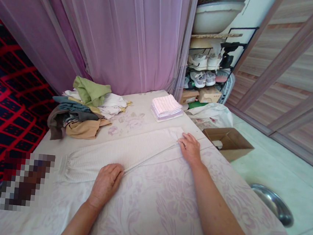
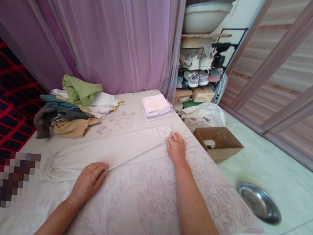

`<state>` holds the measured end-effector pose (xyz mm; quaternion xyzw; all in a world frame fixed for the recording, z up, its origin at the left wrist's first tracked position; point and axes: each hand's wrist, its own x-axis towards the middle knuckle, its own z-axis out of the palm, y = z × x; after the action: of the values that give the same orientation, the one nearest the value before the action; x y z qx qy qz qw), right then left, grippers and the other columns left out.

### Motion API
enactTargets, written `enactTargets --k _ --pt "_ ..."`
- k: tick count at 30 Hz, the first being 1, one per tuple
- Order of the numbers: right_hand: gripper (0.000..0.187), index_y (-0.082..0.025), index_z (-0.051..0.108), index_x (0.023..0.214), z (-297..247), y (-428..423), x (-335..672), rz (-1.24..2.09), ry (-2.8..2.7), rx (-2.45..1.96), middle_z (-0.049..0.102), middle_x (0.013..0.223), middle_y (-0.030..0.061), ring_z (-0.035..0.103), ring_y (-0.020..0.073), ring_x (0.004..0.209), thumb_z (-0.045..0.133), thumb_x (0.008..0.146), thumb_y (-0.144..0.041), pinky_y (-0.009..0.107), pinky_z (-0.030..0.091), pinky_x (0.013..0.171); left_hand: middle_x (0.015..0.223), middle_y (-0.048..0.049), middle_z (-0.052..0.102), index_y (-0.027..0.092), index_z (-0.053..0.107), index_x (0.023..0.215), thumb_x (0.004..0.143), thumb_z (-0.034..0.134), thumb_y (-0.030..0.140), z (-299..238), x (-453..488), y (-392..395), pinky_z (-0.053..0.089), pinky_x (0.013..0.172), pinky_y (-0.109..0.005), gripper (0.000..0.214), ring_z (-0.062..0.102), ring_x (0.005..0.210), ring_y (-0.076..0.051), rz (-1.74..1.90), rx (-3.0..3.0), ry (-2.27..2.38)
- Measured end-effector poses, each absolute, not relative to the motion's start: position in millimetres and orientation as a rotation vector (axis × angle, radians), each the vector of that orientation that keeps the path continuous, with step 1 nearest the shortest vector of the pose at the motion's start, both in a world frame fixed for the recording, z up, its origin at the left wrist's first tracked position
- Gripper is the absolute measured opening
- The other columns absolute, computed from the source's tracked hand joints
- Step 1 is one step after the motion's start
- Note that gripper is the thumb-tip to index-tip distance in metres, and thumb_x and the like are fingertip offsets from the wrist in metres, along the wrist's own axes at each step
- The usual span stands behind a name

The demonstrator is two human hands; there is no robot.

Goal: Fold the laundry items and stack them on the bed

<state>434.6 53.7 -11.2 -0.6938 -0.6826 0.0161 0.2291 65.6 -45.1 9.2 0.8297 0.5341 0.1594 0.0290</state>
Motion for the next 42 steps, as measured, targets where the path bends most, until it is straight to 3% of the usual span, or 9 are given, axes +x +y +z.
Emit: enactTargets --k 8,14,17,20,22,25,35,42 --pt "0.029 -0.026 0.07 0.095 -13 54 435 0.068 -1.912 -1.949 0.055 0.135 0.003 0.038 0.0235 0.13 0.042 0.089 -0.027 0.04 0.032 0.1 0.101 -0.0075 0.066 0.021 0.063 0.092 0.093 0.04 0.032 24 71 -43 0.046 0.087 -0.038 0.026 0.059 0.095 -0.021 0.445 2.554 1.57" --pt "0.034 -0.025 0.068 0.107 -9 52 431 0.016 -1.858 -1.884 0.058 0.131 0.0044 0.043 0.024 0.128 0.039 0.089 -0.028 0.042 0.029 0.103 0.086 -0.0071 0.067 0.02 0.064 0.081 0.095 0.033 0.039 36 69 -25 0.048 0.08 -0.035 0.039 0.061 0.085 -0.02 0.423 2.478 1.551" --pt "0.041 -0.02 0.063 0.118 6 62 414 0.015 -1.93 -1.793 0.059 0.131 0.0068 0.046 0.0209 0.126 0.032 0.091 -0.026 0.039 0.027 0.107 0.108 -0.0102 0.067 0.019 0.066 0.1 0.096 0.029 0.04 27 66 0 0.045 0.094 -0.038 0.043 0.059 0.104 -0.022 0.505 2.463 1.643" --pt "0.045 -0.017 0.054 0.13 19 81 391 0.074 -2.096 -1.748 0.051 0.139 0.0075 0.041 0.0181 0.131 0.029 0.093 -0.026 0.036 0.025 0.11 0.142 -0.0136 0.047 0.016 0.053 0.131 0.094 0.034 0.047 15 66 22 0.03 0.108 -0.049 0.052 0.039 0.133 -0.029 0.296 2.458 1.82" --pt "0.048 -0.017 0.045 0.138 21 93 380 0.126 -2.185 -1.827 0.04 0.147 0.0087 0.033 0.0209 0.136 0.031 0.094 -0.031 0.043 0.019 0.112 0.151 -0.0135 0.033 0.017 0.04 0.142 0.091 0.036 0.054 8 68 29 0.022 0.11 -0.056 0.062 0.027 0.14 -0.033 0.106 2.413 1.948" --pt "0.055 -0.016 0.036 0.143 15 105 375 0.213 -2.287 -1.951 0.028 0.153 0.0112 0.023 0.0252 0.141 0.033 0.094 -0.042 0.052 0.011 0.113 0.154 -0.0125 0.025 0.021 0.033 0.146 0.09 0.034 0.06 4 71 28 0.018 0.108 -0.062 0.068 0.021 0.141 -0.034 -0.009 2.373 2.043" --pt "0.059 -0.018 0.028 0.147 9 97 375 0.119 -2.216 -2.042 0.02 0.156 0.0109 0.015 0.0249 0.143 0.025 0.095 -0.046 0.054 0.008 0.112 0.154 -0.012 0.025 0.021 0.033 0.146 0.089 0.03 0.063 3 73 25 0.016 0.108 -0.062 0.071 0.022 0.141 -0.034 -0.013 2.405 2.068" --pt "0.055 -0.016 0.037 0.142 10 85 369 0.137 -2.222 -2.089 0.028 0.153 0.0132 0.023 0.0272 0.14 0.029 0.096 -0.043 0.058 0.01 0.11 0.154 -0.0103 0.027 0.023 0.036 0.144 0.09 0.033 0.06 5 77 22 0.016 0.109 -0.061 0.066 0.023 0.141 -0.032 0.049 2.4 2.057"
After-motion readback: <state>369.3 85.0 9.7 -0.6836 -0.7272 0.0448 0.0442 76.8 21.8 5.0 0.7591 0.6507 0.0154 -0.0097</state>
